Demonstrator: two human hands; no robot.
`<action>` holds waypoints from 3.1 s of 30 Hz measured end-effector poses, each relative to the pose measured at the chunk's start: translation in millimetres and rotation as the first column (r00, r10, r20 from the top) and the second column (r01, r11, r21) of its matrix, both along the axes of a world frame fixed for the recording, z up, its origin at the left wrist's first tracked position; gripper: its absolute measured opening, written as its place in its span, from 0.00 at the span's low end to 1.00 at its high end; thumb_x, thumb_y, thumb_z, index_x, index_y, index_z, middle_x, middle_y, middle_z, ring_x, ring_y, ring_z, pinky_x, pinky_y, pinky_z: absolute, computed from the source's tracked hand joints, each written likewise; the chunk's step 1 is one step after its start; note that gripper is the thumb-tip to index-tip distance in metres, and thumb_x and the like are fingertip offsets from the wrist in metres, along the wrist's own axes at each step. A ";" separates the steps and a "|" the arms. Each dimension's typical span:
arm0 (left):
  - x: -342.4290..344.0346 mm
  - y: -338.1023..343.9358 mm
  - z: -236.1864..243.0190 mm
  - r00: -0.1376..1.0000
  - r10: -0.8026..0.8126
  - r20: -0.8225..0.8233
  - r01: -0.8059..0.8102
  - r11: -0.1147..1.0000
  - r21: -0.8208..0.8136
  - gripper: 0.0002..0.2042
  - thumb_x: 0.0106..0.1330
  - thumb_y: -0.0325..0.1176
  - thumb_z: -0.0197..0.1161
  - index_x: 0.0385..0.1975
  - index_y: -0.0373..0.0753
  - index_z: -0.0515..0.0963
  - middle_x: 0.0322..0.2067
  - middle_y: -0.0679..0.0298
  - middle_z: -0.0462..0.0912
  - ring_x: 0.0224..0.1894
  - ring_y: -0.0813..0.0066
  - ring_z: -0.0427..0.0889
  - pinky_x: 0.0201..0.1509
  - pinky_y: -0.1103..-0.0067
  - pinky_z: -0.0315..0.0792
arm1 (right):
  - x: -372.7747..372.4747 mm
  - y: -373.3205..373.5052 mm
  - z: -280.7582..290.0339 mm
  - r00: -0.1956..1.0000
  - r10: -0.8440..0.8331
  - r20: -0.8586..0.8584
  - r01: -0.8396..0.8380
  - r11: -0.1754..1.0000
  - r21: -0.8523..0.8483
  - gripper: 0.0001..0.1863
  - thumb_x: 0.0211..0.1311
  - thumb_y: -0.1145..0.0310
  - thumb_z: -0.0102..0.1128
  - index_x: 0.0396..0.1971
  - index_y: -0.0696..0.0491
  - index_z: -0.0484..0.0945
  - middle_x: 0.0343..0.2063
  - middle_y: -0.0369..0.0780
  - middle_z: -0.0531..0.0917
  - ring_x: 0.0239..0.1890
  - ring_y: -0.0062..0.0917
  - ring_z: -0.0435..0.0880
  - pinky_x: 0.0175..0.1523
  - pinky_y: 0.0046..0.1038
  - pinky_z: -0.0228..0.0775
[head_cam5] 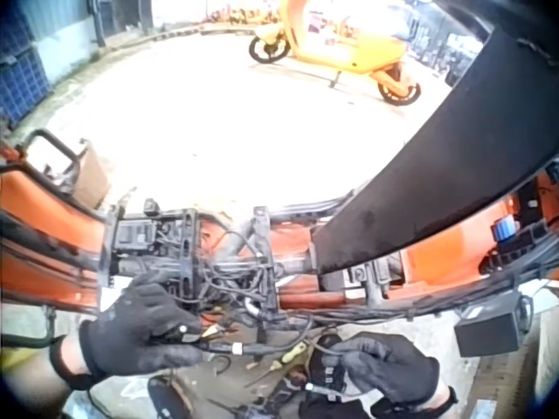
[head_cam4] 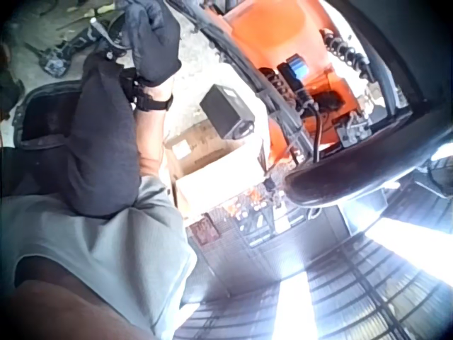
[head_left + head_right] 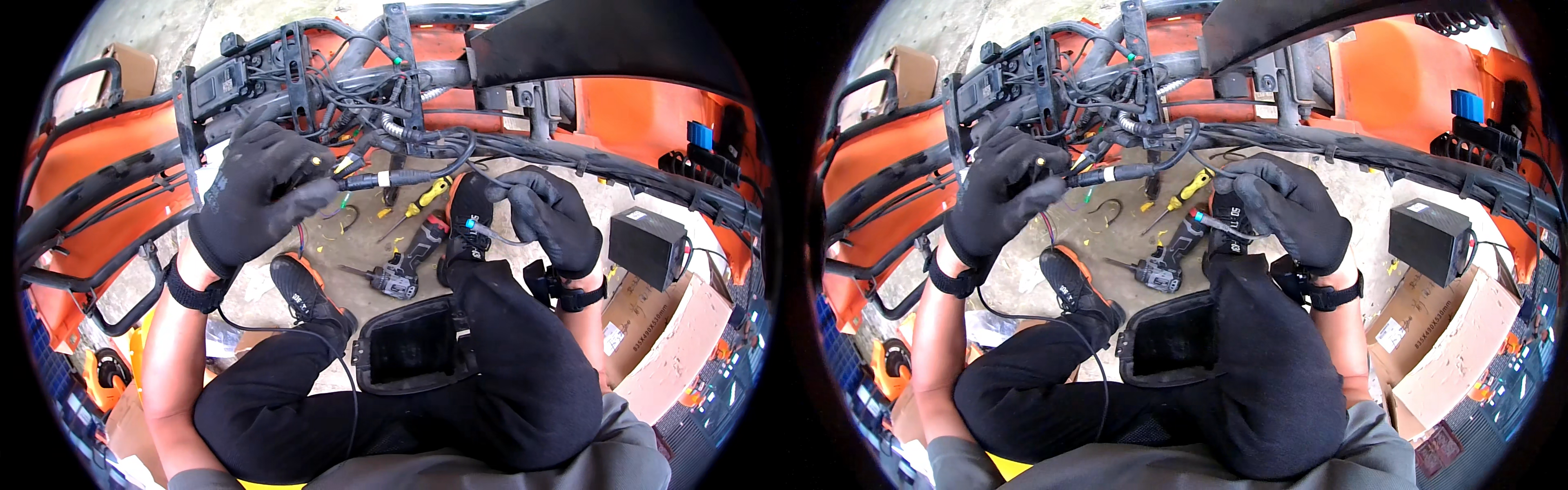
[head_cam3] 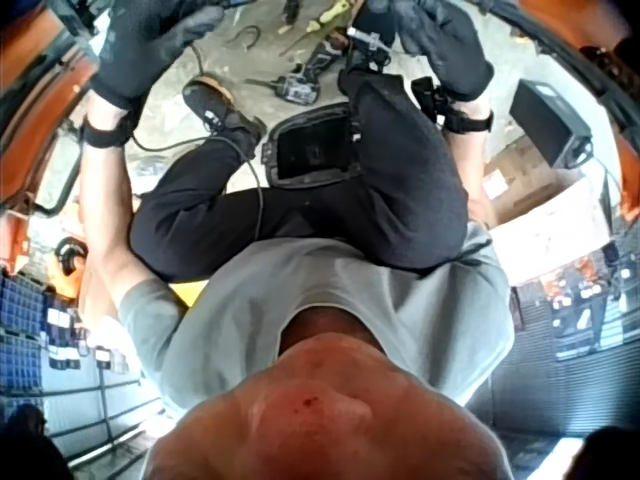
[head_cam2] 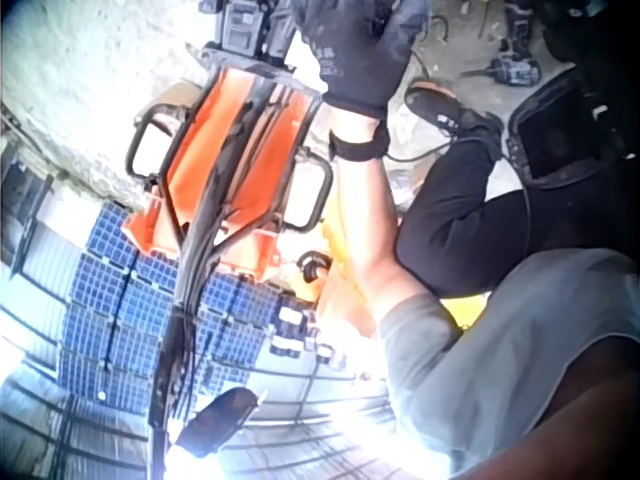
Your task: The person connects electrical wires and plugs together wiring harness components on a vehicle frame by hand. They organize the cables and press plastic connectors together.
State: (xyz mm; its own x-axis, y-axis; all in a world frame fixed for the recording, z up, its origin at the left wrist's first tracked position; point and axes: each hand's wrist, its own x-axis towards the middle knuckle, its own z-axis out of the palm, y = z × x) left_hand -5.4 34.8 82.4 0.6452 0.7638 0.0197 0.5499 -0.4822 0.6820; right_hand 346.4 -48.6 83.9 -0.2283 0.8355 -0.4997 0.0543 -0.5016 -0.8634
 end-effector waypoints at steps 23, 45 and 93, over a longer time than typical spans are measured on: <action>13.7 -6.7 -17.7 0.993 0.102 -0.055 -0.078 0.939 0.334 0.16 0.55 0.44 0.74 0.35 0.41 0.81 0.27 0.61 0.79 0.36 0.57 0.78 0.64 0.57 0.66 | -18.8 14.2 -13.9 0.926 -0.033 -0.377 -0.025 0.989 -0.147 0.21 0.78 0.59 0.50 0.55 0.64 0.74 0.13 0.29 0.68 0.10 0.10 0.59 0.17 0.16 0.54; 15.1 -6.6 -18.6 0.993 0.077 -0.089 -0.047 0.950 0.308 0.16 0.52 0.42 0.75 0.34 0.41 0.81 0.29 0.60 0.81 0.38 0.56 0.79 0.61 0.58 0.67 | -19.7 16.5 -52.1 0.732 0.096 -0.674 -0.169 0.985 -0.043 0.22 0.79 0.57 0.50 0.54 0.63 0.74 0.14 0.28 0.67 0.14 0.10 0.60 0.22 0.17 0.54; 8.8 -4.6 -20.3 0.997 0.046 -0.058 -0.027 0.959 0.281 0.18 0.50 0.43 0.77 0.36 0.42 0.82 0.26 0.65 0.80 0.37 0.60 0.79 0.60 0.60 0.67 | -16.1 19.9 -51.3 0.838 0.235 -0.493 -0.248 0.968 0.039 0.23 0.74 0.55 0.58 0.48 0.64 0.79 0.22 0.34 0.76 0.17 0.12 0.66 0.23 0.18 0.56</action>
State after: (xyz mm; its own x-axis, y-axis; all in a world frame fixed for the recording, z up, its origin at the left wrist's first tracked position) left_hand 3.4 30.3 62.1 0.6239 0.7565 0.1959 0.6086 -0.6276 0.4855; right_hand 330.2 -28.7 32.6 -0.6419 0.7103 -0.2889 -0.2503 -0.5502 -0.7967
